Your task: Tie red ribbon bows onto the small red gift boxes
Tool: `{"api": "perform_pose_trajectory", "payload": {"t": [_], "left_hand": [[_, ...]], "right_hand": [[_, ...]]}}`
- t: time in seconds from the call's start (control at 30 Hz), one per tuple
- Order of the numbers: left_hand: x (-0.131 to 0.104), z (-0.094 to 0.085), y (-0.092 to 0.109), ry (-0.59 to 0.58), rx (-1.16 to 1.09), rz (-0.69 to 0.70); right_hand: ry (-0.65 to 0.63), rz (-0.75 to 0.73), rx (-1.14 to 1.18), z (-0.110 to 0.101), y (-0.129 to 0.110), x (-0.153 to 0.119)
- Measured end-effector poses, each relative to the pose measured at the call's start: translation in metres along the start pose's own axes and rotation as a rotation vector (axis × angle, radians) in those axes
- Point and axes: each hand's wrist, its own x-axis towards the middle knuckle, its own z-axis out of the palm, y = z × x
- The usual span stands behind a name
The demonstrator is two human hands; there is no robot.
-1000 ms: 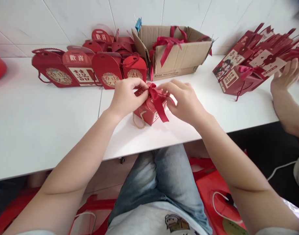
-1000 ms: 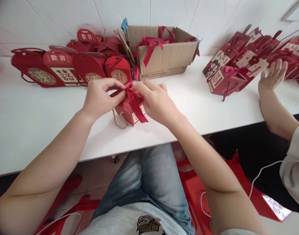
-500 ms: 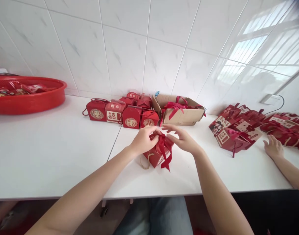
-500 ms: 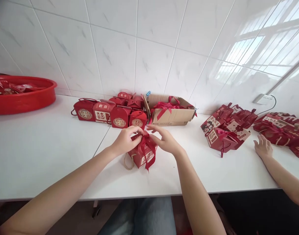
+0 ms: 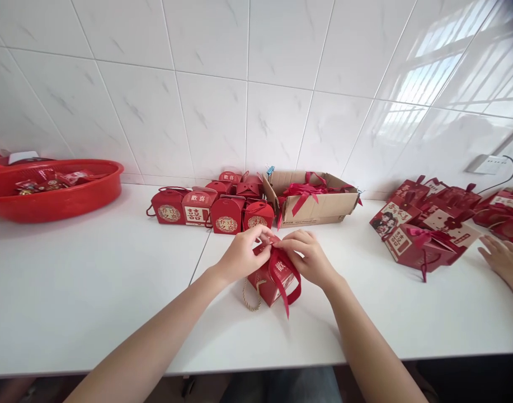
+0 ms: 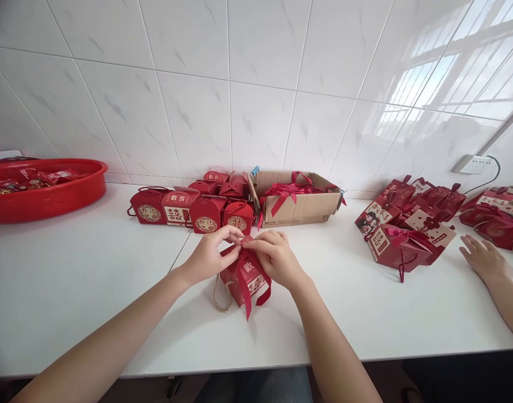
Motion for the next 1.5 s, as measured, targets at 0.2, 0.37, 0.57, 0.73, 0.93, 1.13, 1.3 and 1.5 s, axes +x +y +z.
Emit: {"api": "perform_pose_trajectory", "payload": {"t": [0.2,0.37,0.57,0.73,0.93,1.13,1.3,1.5], "left_hand": [[-0.003,0.001,-0.003,0.034,-0.019,-0.033],[-0.005,0.002,-0.001,0.063,0.048,0.033],[-0.006,0.005,0.0,0.119,0.142,0.075],[-0.006,0.004,0.0,0.13,0.191,0.077],[-0.007,0.003,-0.001,0.131,0.247,0.034],[-0.007,0.003,-0.002,0.138,0.287,0.003],[-0.007,0.001,-0.002,0.131,0.251,0.028],[-0.004,-0.001,0.002,-0.003,0.127,0.008]], "right_hand": [[-0.025,-0.023,-0.051,0.001,0.002,-0.006],[-0.035,-0.038,-0.056,-0.001,-0.002,-0.007],[-0.03,-0.055,-0.056,-0.002,-0.007,-0.007],[-0.054,-0.071,-0.024,-0.002,-0.006,-0.008],[-0.089,-0.041,0.051,-0.003,-0.002,-0.01],[-0.13,0.001,0.18,-0.007,0.002,-0.013],[-0.105,0.006,0.216,-0.012,0.005,-0.013],[-0.011,0.108,0.19,-0.011,-0.003,-0.008]]}}
